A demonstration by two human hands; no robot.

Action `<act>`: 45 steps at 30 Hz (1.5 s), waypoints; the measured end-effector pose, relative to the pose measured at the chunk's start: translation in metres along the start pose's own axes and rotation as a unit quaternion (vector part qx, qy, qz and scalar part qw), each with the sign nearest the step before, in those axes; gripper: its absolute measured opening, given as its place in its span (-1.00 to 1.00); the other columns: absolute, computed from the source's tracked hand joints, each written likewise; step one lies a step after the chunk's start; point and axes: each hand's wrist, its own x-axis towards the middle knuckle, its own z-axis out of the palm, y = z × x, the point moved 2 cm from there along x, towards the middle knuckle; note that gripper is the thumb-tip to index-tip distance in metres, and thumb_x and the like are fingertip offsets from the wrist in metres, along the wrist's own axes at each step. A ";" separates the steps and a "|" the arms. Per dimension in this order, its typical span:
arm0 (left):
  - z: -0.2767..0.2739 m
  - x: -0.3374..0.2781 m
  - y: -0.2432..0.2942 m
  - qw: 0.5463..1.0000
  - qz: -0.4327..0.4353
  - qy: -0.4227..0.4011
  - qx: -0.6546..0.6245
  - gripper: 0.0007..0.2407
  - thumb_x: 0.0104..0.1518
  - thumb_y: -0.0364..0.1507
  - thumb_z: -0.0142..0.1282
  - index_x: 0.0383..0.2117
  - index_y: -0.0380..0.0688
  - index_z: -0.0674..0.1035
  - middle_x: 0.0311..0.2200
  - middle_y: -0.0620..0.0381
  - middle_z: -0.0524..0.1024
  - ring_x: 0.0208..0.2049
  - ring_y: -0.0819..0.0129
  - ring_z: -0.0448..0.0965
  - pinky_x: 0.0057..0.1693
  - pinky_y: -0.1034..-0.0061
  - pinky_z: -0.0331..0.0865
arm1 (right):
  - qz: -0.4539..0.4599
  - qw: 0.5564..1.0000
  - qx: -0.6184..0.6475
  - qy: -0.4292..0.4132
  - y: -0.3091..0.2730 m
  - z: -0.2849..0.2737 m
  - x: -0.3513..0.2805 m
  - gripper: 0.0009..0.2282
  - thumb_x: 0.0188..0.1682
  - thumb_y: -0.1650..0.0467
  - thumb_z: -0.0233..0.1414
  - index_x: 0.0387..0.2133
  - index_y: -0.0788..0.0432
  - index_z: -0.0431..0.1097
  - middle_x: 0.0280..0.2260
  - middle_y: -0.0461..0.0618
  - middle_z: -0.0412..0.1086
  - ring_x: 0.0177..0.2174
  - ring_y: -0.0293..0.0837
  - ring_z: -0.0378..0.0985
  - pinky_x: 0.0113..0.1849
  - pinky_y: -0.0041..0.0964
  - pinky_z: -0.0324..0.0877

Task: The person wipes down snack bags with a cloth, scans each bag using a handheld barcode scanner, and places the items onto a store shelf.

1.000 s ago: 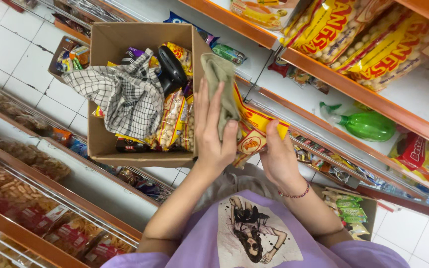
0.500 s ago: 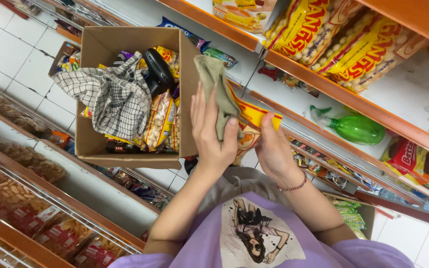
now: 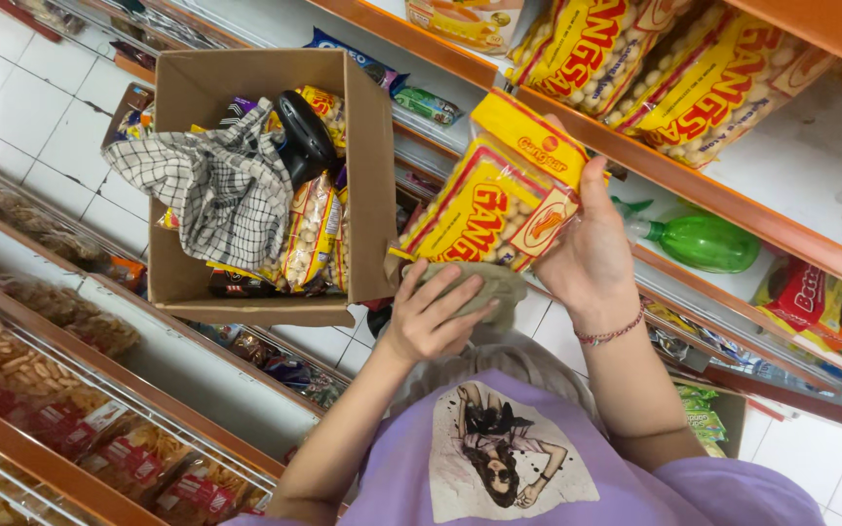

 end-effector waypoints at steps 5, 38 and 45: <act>0.004 -0.029 -0.018 0.966 -0.217 0.073 -0.122 -0.65 0.02 -0.50 0.06 -0.01 -0.10 0.63 0.14 -0.15 0.45 0.32 -0.03 0.37 0.42 0.05 0.20 | -0.032 0.995 0.089 0.020 -0.006 -0.037 0.010 -0.49 0.25 0.02 -0.20 0.17 0.14 0.36 -0.14 -0.01 0.44 -0.22 -0.11 0.44 -0.10 -0.13 0.40; -0.080 0.071 0.006 0.947 -0.135 -0.186 -0.226 -0.72 0.05 -0.48 0.20 -0.07 -0.08 0.68 0.12 -0.05 0.56 0.25 0.08 0.49 0.37 0.07 0.32 | 0.034 0.996 -0.046 0.066 0.029 -0.071 0.018 -0.56 0.17 0.14 -0.07 0.17 0.18 0.28 0.15 0.08 0.37 0.12 0.02 0.44 0.17 0.00 0.35; -0.062 0.082 0.004 0.955 -0.246 0.042 -0.157 -0.61 0.15 -0.22 0.31 -0.04 -0.20 0.51 0.23 -0.26 0.33 0.35 -0.12 0.31 0.41 -0.02 0.16 | 0.005 0.993 -0.108 -0.042 0.060 -0.035 0.004 -0.55 0.22 0.19 -0.25 0.26 0.20 0.17 0.16 0.10 0.35 0.13 0.02 0.44 0.17 -0.03 0.36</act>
